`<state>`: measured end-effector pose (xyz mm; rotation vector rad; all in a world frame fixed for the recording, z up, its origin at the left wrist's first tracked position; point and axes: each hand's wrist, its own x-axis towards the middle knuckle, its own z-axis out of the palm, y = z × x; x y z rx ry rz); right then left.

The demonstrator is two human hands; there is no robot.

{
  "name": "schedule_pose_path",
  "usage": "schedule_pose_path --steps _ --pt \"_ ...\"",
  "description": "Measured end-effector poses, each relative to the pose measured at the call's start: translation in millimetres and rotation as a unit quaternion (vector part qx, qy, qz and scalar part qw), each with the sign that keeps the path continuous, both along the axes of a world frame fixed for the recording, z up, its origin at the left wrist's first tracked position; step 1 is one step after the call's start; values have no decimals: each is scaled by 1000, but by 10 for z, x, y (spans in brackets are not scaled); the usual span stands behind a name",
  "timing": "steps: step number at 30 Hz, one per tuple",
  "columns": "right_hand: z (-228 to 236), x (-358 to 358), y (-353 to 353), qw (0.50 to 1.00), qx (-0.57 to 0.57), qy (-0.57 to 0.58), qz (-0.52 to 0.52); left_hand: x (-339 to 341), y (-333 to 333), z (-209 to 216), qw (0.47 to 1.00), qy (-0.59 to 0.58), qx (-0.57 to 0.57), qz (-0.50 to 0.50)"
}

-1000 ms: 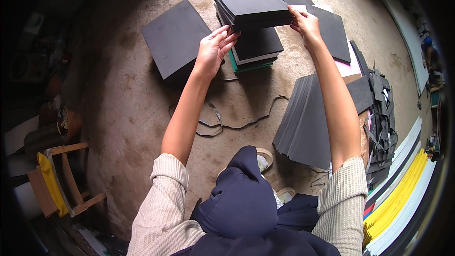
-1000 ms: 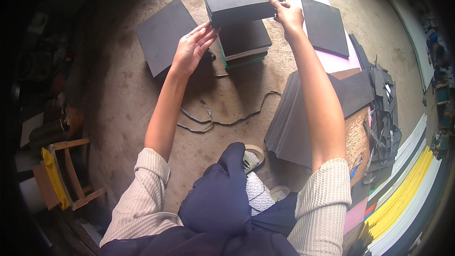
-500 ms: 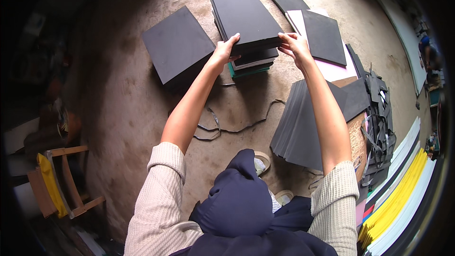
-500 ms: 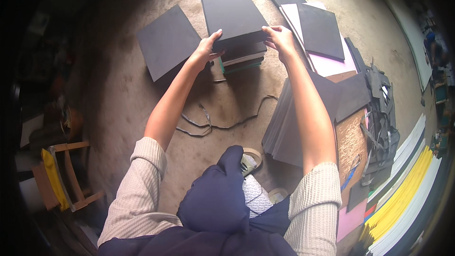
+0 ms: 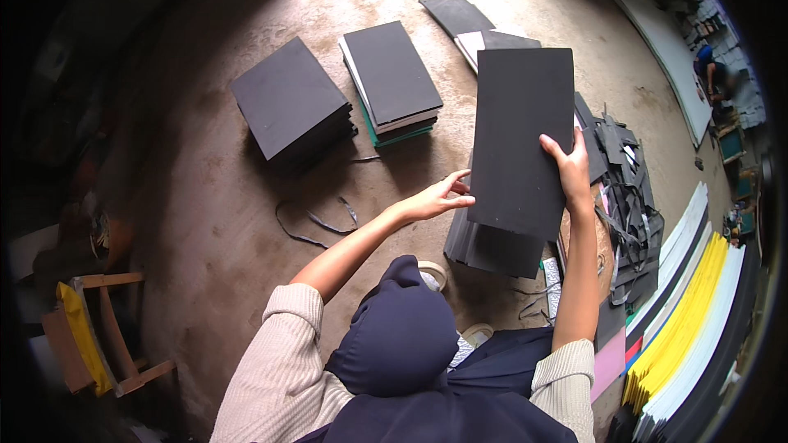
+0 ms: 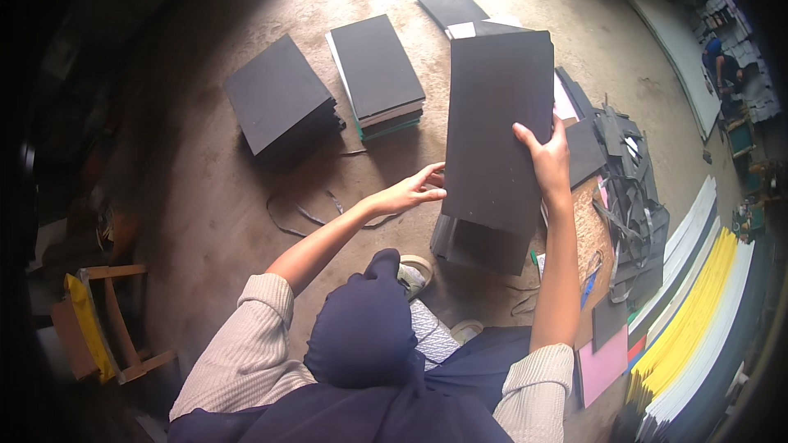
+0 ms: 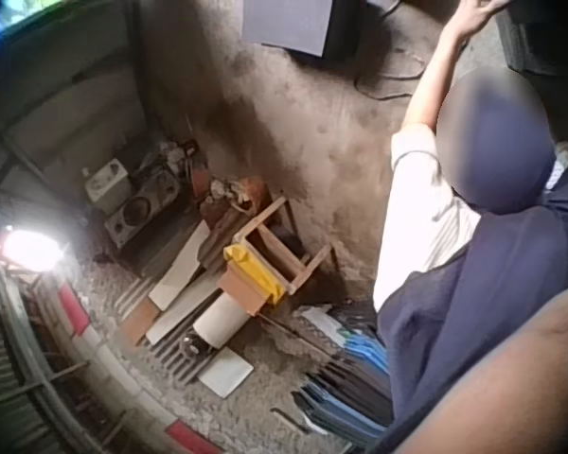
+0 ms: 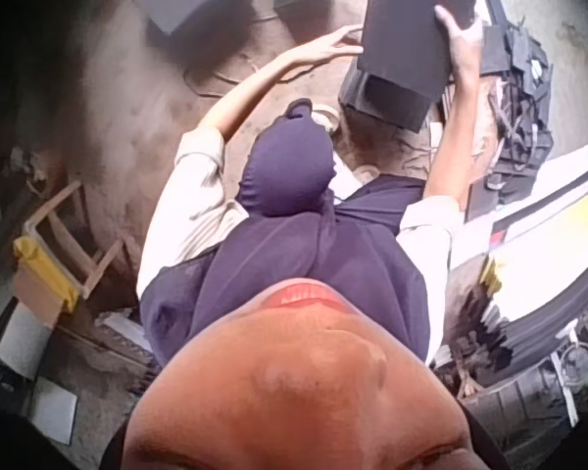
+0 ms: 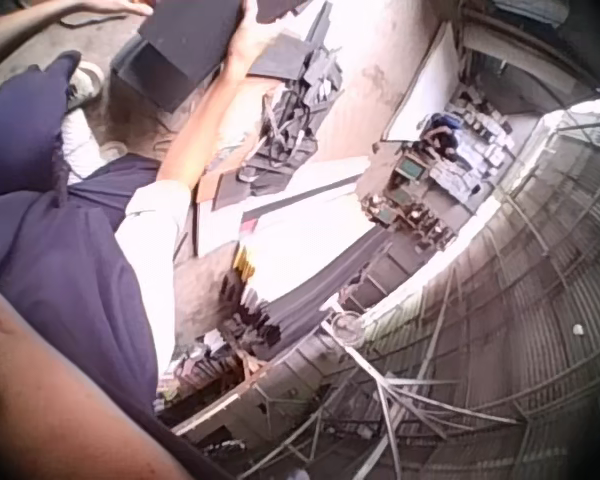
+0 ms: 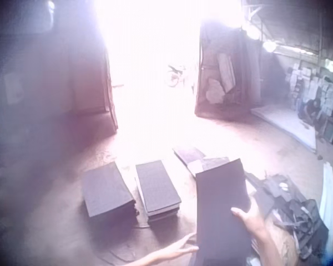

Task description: The person stacks black book covers on the floor, then wraps and ties a black strap around the stack to secure it. The person uses scissors to trim the excess strap and places the finished bundle aside.

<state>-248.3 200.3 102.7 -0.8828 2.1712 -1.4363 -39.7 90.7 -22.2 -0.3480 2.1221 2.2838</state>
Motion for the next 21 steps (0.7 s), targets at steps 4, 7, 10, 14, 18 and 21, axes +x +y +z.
schedule_pose_path --steps 4,7,10,14,18,21 --pt "583 305 622 975 126 168 -72 -109 -41 -58 994 33 -32 96" --pt "653 381 866 920 221 304 -108 -111 -147 163 989 44 -81 114" --pt "447 502 867 878 342 320 -99 -148 -218 477 985 25 -149 78" --pt "40 621 792 859 369 342 -99 -17 -395 858 942 41 -332 26" --pt "33 554 830 871 357 323 -96 20 -479 1091 903 -13 -429 -16" --pt "97 514 926 890 331 302 -88 -49 -333 1150 858 -67 -503 -73"
